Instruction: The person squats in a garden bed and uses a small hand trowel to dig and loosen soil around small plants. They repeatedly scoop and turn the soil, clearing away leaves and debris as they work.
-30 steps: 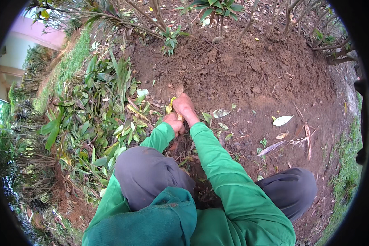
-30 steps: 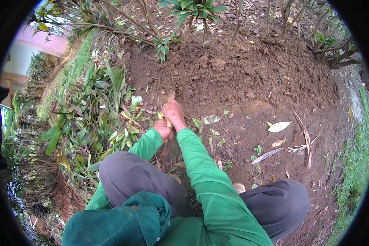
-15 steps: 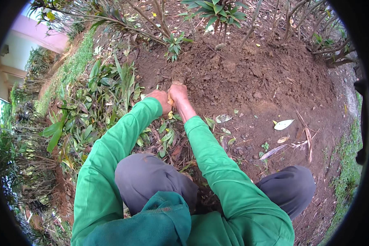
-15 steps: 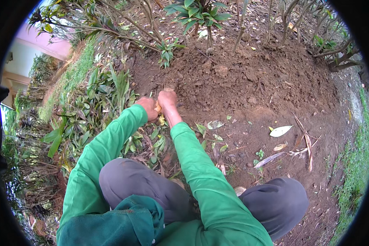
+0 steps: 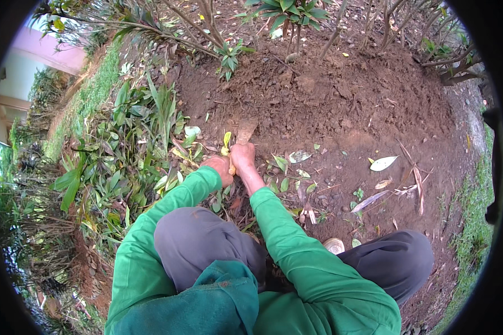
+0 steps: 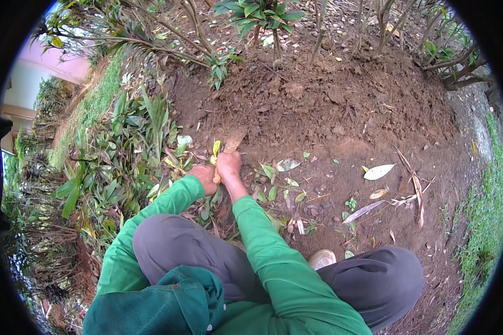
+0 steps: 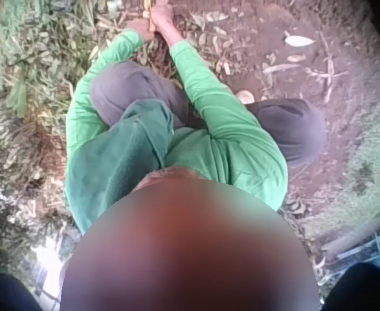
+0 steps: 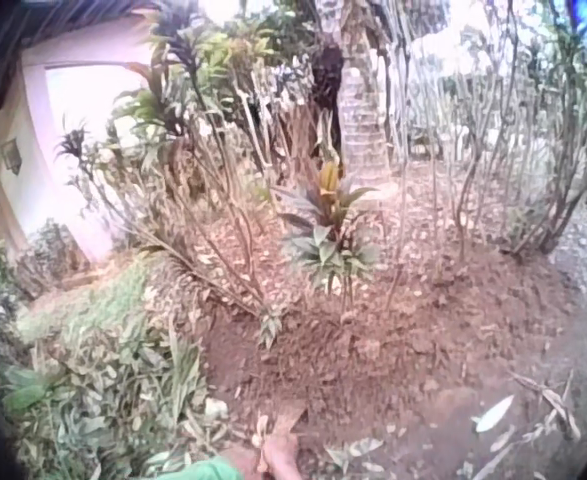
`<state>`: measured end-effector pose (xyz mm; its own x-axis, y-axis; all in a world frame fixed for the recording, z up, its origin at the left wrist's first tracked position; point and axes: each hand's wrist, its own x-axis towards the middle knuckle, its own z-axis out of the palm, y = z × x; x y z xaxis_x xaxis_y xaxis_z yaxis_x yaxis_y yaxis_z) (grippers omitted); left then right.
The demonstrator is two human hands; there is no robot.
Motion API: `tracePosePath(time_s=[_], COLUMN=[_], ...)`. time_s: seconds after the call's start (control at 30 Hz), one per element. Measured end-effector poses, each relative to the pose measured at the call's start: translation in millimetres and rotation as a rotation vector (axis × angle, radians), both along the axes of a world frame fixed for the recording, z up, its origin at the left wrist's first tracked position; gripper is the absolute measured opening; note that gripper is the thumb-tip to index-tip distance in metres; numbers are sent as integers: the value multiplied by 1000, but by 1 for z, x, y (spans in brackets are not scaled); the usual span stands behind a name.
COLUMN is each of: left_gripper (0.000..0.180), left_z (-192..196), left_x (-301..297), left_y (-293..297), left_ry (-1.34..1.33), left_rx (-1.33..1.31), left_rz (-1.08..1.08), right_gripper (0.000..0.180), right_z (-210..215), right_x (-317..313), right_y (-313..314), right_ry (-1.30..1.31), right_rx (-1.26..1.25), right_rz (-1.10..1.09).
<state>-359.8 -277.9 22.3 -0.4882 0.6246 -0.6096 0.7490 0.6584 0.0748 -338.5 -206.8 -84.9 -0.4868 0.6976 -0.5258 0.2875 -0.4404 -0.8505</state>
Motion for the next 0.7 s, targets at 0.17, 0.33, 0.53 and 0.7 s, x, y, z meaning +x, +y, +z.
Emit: tracePosePath(time_s=[0.17,0.33,0.53,0.7], left_gripper=[41,37,38,38], left_z=[-21,26,42,-4], left_x=[5,-3,-5,15], left_y=[-10,24,25,6], left_ry=[-104,-21,-24,5], left_rx=[152,291,108,93], left_rz=[185,253,58,42], right_gripper=[29,27,28,26], right_z=[-1,61,53,2], right_x=[6,-11,-5,19], right_y=[4,50,44,14], right_ry=[-177,-15,-8,-27], right_rx=[225,313,41,-22], right_rz=[126,128,96,-3])
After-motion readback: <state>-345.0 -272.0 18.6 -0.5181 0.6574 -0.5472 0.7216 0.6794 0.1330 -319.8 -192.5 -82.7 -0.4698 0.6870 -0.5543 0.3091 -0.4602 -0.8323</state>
